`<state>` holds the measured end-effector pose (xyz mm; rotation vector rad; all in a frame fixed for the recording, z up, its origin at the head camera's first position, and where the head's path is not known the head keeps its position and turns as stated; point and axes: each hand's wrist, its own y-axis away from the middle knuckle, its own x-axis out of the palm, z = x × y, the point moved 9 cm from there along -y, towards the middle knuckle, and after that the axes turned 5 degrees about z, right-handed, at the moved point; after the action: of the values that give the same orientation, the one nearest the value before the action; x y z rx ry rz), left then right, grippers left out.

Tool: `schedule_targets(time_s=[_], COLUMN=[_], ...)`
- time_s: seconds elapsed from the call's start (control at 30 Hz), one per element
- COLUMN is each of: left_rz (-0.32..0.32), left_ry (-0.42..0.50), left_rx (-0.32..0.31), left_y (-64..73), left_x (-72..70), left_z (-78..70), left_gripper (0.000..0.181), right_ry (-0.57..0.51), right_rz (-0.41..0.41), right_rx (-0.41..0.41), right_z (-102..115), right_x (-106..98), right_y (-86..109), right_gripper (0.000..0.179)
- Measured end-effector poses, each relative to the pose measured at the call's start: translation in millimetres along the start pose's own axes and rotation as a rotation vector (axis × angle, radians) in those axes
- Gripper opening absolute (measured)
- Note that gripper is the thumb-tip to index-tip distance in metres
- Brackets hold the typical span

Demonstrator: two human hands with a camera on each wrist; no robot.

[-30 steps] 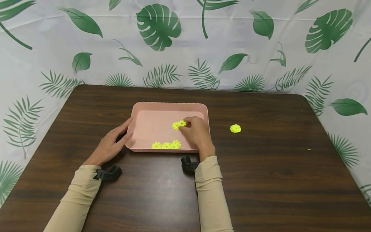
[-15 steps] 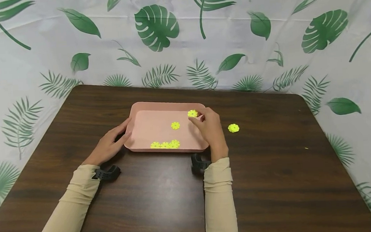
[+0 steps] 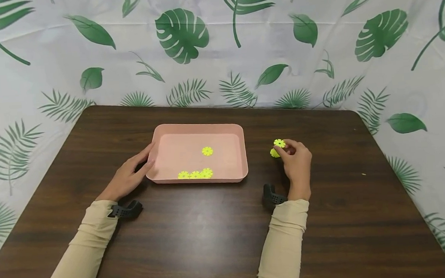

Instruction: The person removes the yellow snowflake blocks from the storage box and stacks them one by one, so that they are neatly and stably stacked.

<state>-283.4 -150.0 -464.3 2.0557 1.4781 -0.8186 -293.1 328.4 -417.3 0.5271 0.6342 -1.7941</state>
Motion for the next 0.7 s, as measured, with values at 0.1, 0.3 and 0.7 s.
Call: schedule_targets(time_s=[0.1,0.3,0.7], left_rz=[-0.001,-0.003,-0.012], left_ry=[0.003,0.001,-0.006], left_rx=[0.003,0.002,0.017], left_y=[0.5,0.3,-2.9], left_x=[0.2,-0.5,0.5], left_z=[0.3,1.3,2.3], left_gripper=[0.064,0.064,0.064], right_ry=[0.009,0.01,0.036], right_rz=[-0.003,0.041,0.101], right_rx=[0.044,0.058,0.019], right_z=[-17,-27,-27], right_x=[-6,-5,8], right_y=[1.1,1.6,-3.7], right_gripper=[0.044,0.043,0.037])
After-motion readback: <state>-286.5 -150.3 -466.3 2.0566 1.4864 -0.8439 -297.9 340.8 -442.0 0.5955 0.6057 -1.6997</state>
